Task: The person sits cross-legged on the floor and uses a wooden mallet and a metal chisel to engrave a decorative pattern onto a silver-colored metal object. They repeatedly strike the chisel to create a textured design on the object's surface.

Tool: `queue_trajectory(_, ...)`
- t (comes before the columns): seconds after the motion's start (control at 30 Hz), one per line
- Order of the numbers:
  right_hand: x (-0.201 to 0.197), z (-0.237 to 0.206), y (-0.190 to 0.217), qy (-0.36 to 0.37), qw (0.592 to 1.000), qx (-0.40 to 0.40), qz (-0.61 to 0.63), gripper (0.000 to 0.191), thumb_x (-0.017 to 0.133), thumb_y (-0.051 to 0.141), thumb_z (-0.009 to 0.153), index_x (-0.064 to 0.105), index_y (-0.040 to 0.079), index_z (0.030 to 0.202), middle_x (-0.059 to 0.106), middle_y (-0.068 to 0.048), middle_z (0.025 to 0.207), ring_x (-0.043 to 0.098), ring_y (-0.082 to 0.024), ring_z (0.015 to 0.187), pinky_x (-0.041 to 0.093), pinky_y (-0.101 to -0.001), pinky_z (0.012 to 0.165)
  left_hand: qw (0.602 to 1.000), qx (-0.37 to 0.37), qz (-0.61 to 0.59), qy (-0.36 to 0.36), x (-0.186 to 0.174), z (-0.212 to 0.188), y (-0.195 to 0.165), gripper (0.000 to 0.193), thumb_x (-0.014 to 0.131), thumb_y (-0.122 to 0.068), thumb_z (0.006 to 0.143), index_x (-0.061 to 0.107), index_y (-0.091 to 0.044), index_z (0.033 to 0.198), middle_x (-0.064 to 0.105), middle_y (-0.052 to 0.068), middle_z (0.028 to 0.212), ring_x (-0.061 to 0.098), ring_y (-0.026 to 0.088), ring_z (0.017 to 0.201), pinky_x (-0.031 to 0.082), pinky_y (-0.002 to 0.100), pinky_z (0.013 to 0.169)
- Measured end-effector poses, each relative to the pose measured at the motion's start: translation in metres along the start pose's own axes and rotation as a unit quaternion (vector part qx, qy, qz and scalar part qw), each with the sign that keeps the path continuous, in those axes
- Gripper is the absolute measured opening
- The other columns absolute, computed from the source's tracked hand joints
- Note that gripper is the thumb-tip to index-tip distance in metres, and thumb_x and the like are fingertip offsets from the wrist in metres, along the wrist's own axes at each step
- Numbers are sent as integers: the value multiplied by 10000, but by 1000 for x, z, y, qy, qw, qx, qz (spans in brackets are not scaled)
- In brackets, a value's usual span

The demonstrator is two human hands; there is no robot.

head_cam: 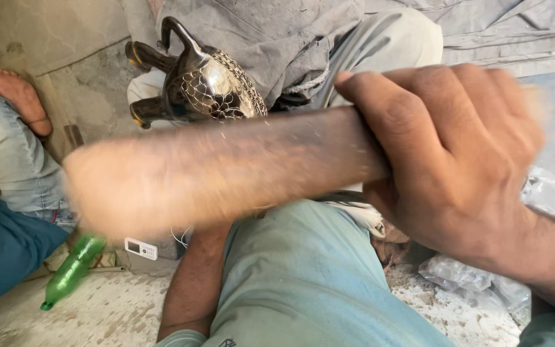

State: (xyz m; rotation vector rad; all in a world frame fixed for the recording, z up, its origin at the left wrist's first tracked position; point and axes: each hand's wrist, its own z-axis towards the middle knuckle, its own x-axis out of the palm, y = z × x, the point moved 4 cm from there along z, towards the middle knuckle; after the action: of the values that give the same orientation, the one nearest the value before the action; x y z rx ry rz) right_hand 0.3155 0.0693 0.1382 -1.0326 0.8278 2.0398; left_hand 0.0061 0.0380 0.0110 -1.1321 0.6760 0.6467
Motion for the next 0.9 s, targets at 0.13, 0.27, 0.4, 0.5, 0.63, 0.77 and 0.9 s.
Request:
queue_trajectory(0.13,26,10,46,-35,997,-31,-58,256,698,162,1000,700,44,1227,701,-75,950,612,-176,799,439,-337,729,999,-15,-29,39,-16,-4,0,238,768,-131,991,670,-97,1205,713,60,1162,704,207,1082,557,353,976)
queue_trajectory(0.27,19,3,47,-7,999,29,16,310,793,217,971,695,52,1214,655,-100,912,608,-253,793,444,-400,751,994,104,24,20,-25,9,-12,221,789,-87,933,678,-92,1124,699,67,1021,691,249,908,545,388,861)
queue_trajectory(0.4,22,-10,47,67,983,16,-172,243,821,62,981,720,116,1196,631,-23,913,596,-195,758,433,-361,742,995,59,7,80,-38,26,-24,177,783,-79,989,672,-48,1124,685,143,952,680,293,746,551,376,697)
queue_trajectory(0.5,30,-21,37,87,987,134,-29,425,755,20,870,657,68,1281,640,-106,1023,631,-296,888,467,-403,807,988,49,24,142,-42,44,-32,254,817,-184,985,655,-24,1098,655,132,856,646,310,714,518,410,644)
queue_trajectory(0.63,50,-35,35,101,971,206,72,427,710,-6,843,599,21,1255,661,-160,1055,661,-363,923,493,-448,777,977,94,-13,192,-48,66,-38,319,790,-171,974,623,-14,1195,678,166,965,689,349,842,546,421,700)
queue_trajectory(0.77,80,-54,38,69,917,324,223,364,679,63,889,562,55,1234,688,-104,1016,705,-309,887,552,-435,768,955,87,-7,284,-46,80,-38,292,772,-145,926,632,-31,1156,693,163,875,708,338,795,557,429,662)
queue_trajectory(0.9,101,-90,54,165,920,336,114,399,749,43,854,652,52,1241,727,-185,1014,696,-393,894,528,-483,764,922,83,28,377,-32,82,-27,100,640,-70,972,637,-57,1071,733,135,838,745,318,814,561,441,631)
